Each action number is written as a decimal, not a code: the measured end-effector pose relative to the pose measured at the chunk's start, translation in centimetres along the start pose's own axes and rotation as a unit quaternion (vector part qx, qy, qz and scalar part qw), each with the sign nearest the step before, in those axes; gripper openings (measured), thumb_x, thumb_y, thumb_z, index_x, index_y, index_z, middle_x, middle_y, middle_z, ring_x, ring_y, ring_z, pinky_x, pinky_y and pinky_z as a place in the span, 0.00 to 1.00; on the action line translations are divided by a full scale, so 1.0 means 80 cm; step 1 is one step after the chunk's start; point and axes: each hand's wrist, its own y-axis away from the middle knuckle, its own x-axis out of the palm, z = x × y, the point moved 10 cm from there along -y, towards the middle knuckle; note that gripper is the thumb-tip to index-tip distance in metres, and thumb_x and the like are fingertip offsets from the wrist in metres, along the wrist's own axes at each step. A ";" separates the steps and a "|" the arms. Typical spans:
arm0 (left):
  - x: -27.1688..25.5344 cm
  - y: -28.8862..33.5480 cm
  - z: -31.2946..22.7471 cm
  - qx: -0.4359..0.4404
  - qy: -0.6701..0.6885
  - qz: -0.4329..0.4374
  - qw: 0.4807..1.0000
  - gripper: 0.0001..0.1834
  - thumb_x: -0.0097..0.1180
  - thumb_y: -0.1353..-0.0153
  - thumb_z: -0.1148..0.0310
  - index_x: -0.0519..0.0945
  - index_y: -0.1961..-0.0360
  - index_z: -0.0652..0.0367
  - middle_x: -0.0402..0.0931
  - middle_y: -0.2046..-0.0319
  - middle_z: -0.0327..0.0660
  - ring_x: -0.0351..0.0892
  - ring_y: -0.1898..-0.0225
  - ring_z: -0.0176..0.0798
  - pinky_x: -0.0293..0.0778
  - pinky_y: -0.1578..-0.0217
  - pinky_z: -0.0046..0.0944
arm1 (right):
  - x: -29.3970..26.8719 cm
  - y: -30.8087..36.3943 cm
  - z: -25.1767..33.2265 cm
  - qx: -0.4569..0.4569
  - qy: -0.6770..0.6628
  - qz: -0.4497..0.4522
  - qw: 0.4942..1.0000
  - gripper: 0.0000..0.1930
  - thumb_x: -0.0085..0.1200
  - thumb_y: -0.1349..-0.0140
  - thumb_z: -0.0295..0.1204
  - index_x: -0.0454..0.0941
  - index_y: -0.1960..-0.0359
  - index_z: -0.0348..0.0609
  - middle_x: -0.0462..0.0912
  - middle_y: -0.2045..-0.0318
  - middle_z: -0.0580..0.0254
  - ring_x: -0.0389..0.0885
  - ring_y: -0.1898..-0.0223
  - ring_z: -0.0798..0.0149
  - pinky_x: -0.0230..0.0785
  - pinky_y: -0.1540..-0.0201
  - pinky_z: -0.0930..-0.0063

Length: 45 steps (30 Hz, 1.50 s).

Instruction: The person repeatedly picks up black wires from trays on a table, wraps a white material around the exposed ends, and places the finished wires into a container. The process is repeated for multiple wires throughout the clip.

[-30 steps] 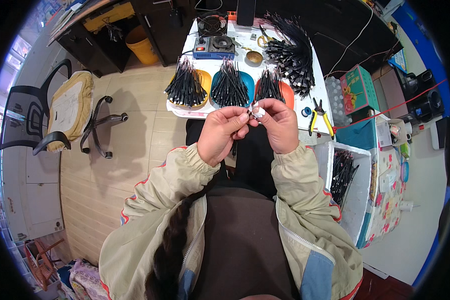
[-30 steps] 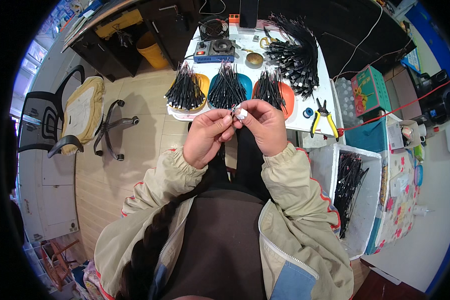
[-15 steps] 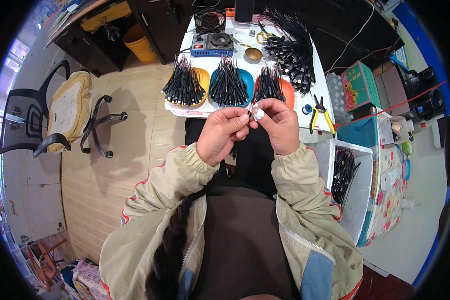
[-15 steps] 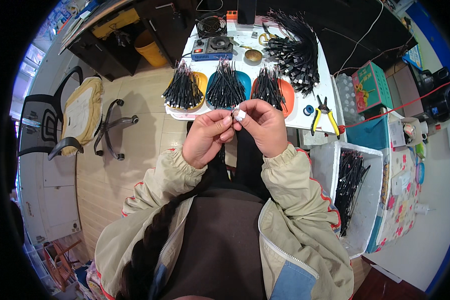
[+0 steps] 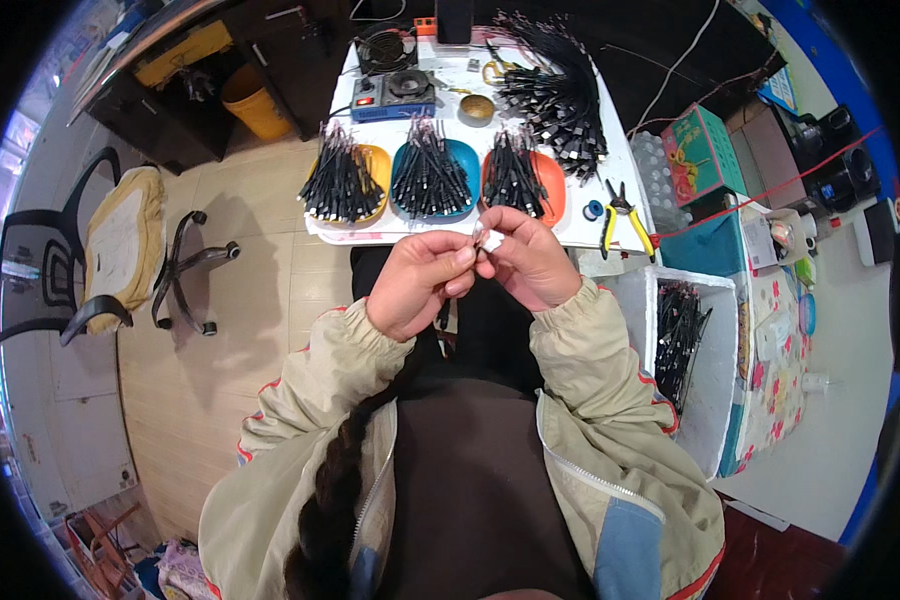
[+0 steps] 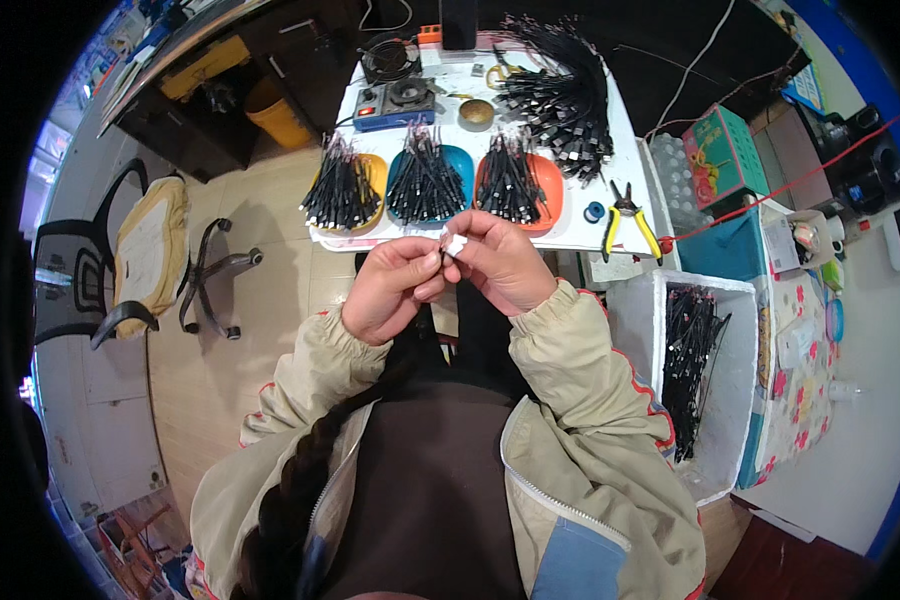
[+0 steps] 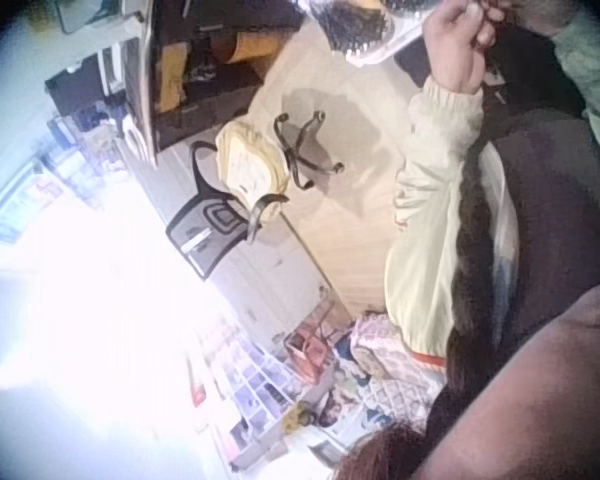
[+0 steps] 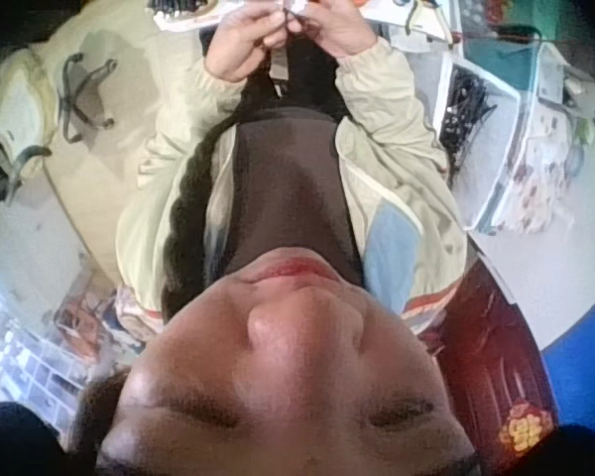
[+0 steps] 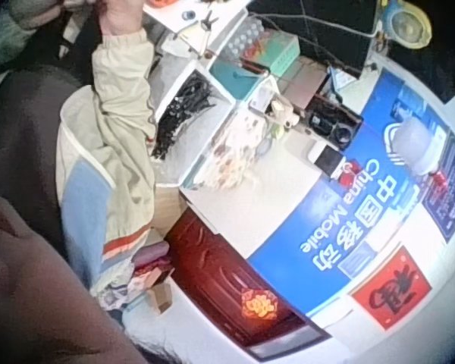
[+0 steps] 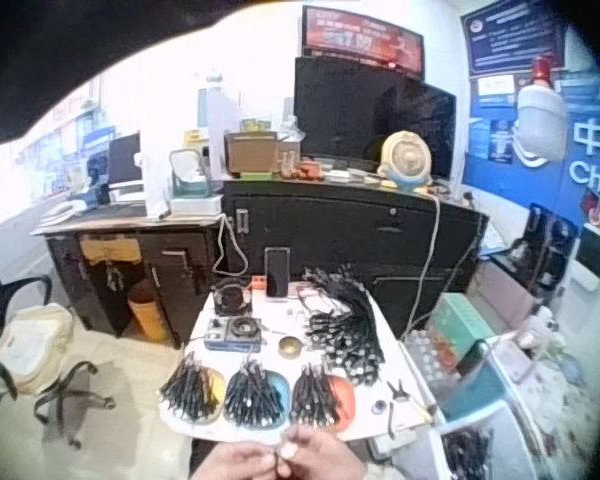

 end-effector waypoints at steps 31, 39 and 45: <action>-0.058 -0.026 0.001 0.065 -0.105 -0.126 0.984 0.06 0.50 0.32 0.72 0.75 0.61 0.65 0.78 0.73 0.40 0.65 0.78 0.24 0.60 0.76 0.25 | -0.235 -0.068 0.124 -0.108 0.677 -0.374 0.625 0.08 0.60 0.47 0.29 0.80 0.71 0.35 0.83 0.77 0.56 0.82 0.74 0.61 0.73 0.68 0.69; -0.028 -0.035 -0.028 0.124 -0.049 -0.146 0.980 0.07 0.47 0.31 0.72 0.75 0.60 0.65 0.80 0.57 0.49 0.81 0.55 0.40 0.78 0.52 0.38 | -0.084 -0.008 0.077 -0.141 0.416 -0.232 0.868 0.05 0.59 0.42 0.24 0.77 0.67 0.36 0.78 0.75 0.70 0.74 0.75 0.78 0.68 0.71 0.83; 0.000 -0.031 -0.040 0.139 -0.043 -0.129 0.981 0.07 0.50 0.32 0.72 0.76 0.60 0.65 0.81 0.59 0.49 0.81 0.57 0.37 0.78 0.57 0.35 | -0.022 0.018 0.025 -0.094 0.306 -0.144 0.936 0.06 0.56 0.39 0.22 0.75 0.62 0.34 0.81 0.69 0.65 0.81 0.69 0.74 0.71 0.69 0.83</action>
